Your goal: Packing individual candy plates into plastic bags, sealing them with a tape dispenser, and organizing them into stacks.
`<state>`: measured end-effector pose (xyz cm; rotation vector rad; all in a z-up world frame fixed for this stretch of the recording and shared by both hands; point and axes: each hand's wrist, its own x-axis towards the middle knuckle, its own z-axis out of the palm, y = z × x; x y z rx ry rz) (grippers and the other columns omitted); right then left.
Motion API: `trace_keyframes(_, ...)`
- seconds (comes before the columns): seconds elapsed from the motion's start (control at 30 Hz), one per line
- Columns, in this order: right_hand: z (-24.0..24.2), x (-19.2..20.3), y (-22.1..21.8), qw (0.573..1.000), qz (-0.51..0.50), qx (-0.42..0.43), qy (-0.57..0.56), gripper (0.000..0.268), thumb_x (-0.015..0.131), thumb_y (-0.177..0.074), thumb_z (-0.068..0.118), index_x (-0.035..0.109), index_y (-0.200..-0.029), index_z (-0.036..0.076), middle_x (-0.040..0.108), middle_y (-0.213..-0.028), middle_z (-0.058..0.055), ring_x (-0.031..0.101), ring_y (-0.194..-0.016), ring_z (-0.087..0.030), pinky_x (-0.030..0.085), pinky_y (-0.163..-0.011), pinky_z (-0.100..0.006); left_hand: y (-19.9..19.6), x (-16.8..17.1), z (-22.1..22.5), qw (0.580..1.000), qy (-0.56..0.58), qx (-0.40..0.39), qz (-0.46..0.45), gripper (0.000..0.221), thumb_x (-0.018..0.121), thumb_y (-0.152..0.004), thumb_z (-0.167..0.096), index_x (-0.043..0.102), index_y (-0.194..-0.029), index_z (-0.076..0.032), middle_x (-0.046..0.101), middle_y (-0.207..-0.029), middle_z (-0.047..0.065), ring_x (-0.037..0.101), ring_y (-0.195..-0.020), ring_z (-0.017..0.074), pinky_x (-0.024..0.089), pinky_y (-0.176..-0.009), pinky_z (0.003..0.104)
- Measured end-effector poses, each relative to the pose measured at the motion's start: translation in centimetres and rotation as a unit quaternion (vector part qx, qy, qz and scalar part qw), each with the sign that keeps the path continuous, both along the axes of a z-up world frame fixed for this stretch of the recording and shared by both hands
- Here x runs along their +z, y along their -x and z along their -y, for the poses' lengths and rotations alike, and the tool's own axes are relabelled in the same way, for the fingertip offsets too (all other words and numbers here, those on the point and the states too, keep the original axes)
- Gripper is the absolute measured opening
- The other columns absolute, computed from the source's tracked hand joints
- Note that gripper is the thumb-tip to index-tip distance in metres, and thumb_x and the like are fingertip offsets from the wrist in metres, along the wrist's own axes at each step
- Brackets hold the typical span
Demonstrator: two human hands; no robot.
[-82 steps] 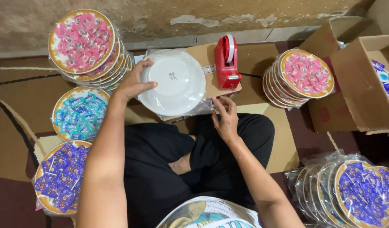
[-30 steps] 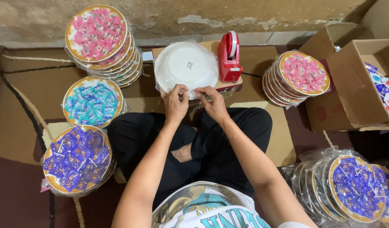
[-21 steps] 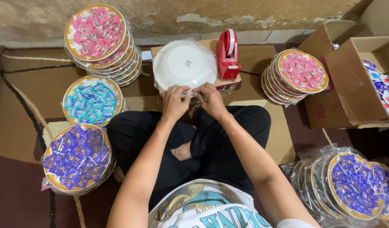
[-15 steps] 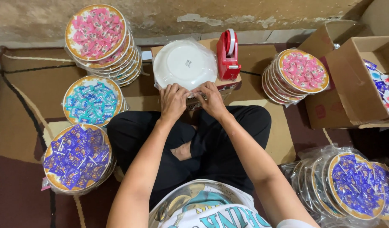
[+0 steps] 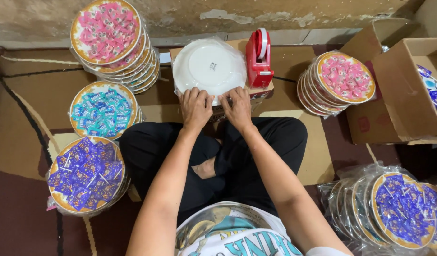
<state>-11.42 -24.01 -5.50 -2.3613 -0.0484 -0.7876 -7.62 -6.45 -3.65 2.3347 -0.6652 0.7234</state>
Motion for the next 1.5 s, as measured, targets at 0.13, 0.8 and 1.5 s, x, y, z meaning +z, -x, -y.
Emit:
trace_keyframes(0.13,-0.8,0.6,-0.1,1.000,0.019,-0.025,-0.003,0.021,0.077,-0.091,0.029,0.065,-0.081,0.015,0.052,-0.086,-0.002,0.057,-0.088,-0.027,0.048,-0.082,-0.038,-0.1,-0.4,0.4,0.999,-0.003,0.021,0.027,0.028,0.072,-0.093,-0.033,0.056,-0.077,-0.016,0.048,-0.079,0.001,0.054,-0.080,0.0246,0.041,-0.071,0.040)
trace_keyframes(0.8,4.6,8.4,2.6,0.983,0.155,-0.078,-0.055,0.007,0.074,-0.095,0.013,0.075,-0.095,0.019,0.064,-0.084,-0.004,0.064,-0.080,-0.027,0.052,-0.078,-0.035,-0.8,0.6,0.7,1.000,0.020,0.008,0.015,0.036,0.081,-0.087,-0.034,0.065,-0.116,-0.019,0.059,-0.134,0.002,0.037,-0.142,0.0318,0.022,-0.112,0.062)
trace_keyframes(1.5,13.7,6.4,-2.4,0.908,-0.170,-0.119,-0.364,0.026,0.079,-0.088,0.027,0.072,-0.096,0.003,0.060,-0.062,-0.006,0.061,-0.052,-0.009,0.055,-0.050,-0.022,-0.7,0.9,0.7,0.999,-0.003,0.010,-0.032,0.032,0.074,-0.092,-0.037,0.066,-0.119,-0.022,0.057,-0.137,0.003,0.032,-0.145,0.0303,0.023,-0.113,0.063)
